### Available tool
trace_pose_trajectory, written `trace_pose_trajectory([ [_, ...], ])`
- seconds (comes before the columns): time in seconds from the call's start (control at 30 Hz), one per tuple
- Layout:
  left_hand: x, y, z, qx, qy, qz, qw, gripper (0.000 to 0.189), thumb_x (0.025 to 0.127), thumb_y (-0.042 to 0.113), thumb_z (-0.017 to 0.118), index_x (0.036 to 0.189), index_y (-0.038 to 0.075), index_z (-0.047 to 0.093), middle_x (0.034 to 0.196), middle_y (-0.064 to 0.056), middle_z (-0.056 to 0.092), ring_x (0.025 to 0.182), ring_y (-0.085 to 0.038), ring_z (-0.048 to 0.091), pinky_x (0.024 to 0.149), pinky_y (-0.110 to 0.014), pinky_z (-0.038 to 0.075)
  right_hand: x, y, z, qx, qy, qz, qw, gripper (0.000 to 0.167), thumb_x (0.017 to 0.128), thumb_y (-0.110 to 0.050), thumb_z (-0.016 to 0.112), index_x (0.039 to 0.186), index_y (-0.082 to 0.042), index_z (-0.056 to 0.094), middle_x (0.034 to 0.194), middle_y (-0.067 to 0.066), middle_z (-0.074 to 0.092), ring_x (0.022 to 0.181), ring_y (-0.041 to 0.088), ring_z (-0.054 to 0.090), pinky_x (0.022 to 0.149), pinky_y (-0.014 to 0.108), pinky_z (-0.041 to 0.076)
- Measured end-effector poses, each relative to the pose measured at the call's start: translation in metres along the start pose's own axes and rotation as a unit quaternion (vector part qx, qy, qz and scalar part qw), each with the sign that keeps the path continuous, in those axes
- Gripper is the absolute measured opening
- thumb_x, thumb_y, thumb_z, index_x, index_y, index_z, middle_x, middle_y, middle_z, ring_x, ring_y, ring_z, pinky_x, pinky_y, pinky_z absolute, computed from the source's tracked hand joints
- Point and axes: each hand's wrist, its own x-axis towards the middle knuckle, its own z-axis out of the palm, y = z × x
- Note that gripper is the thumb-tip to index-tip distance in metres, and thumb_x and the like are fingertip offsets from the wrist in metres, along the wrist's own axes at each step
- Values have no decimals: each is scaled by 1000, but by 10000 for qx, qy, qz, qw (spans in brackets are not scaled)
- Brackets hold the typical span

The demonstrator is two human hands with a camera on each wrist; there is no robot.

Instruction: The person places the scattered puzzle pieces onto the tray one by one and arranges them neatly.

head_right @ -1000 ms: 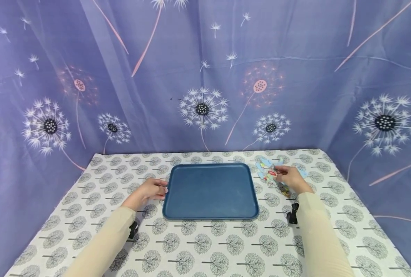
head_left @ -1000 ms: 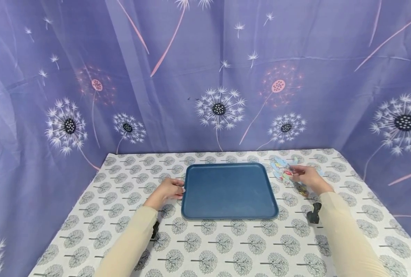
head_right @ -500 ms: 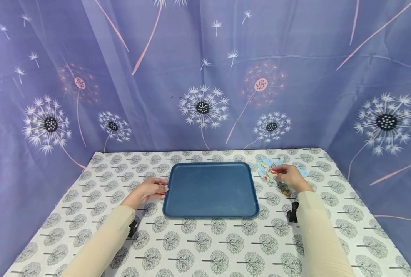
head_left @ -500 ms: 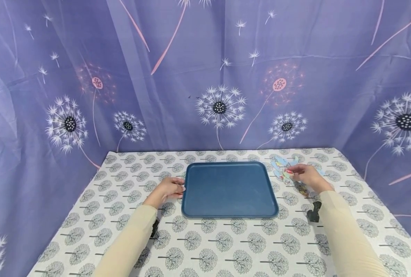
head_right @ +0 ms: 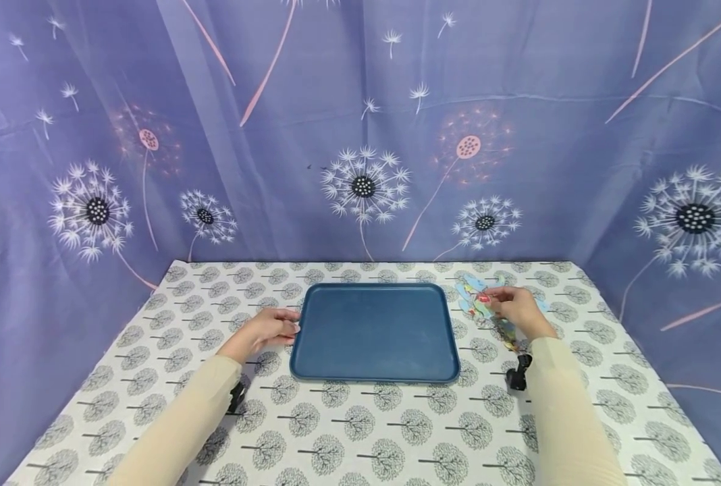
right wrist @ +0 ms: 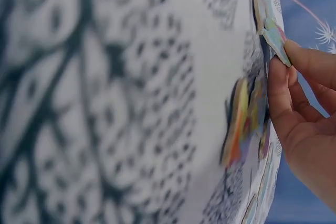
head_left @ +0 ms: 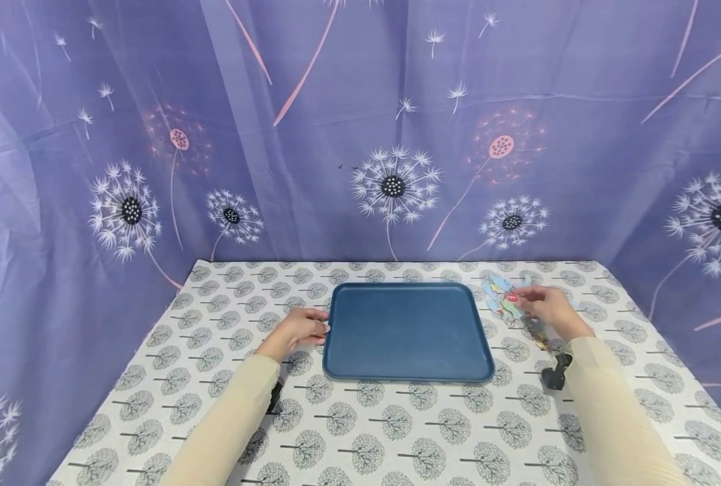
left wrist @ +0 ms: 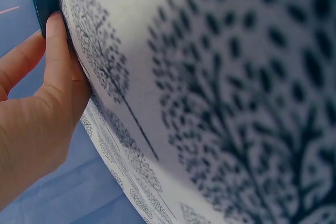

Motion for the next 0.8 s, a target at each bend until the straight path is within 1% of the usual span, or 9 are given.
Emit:
trace_pose_trajectory([
  [0.13,-1,1,1,-3,1,6,10000,46,83,-12,60,129,-10,53,97,-22,65,69,-18,66,72,-27,62,0,-8,2,151,66,23,9999,46,96,-12,57,137,6,44,126,30,53,85,20,67,81,32,60],
  [0.3,-2,3,3,14,27,33,10000,46,83,-12,59,129,-9,53,98,-22,65,68,-18,66,71,-27,62,3,-22,4,404,155,-99,9990,47,95,-9,57,137,7,44,127,33,51,83,18,68,80,33,61],
  [0.4,-1,2,4,51,42,27,10000,46,83,-11,60,129,-9,54,98,-23,65,67,-17,66,71,-27,62,5,-30,7,557,166,-166,9982,47,94,-6,57,137,8,43,130,34,48,84,17,68,83,36,60],
  [0.57,0,0,4,97,65,7,9999,46,83,-12,59,128,-9,54,98,-22,65,66,-17,65,70,-27,62,9,-44,15,803,158,-159,9965,47,95,-3,56,138,9,42,127,32,49,85,17,68,89,37,57],
  [0.67,0,-1,4,49,91,-13,9999,45,82,-12,60,127,-9,55,95,-20,65,65,-16,64,69,-26,62,12,-52,22,935,180,-211,9952,46,95,-3,56,137,10,42,125,30,49,85,16,67,89,36,57],
  [0.8,0,-1,3,33,86,29,10000,44,83,-12,60,127,-10,54,93,-19,65,64,-16,64,68,-25,62,17,-61,31,1044,194,-360,9937,46,94,-2,57,136,11,43,126,32,49,90,18,66,89,34,57],
])
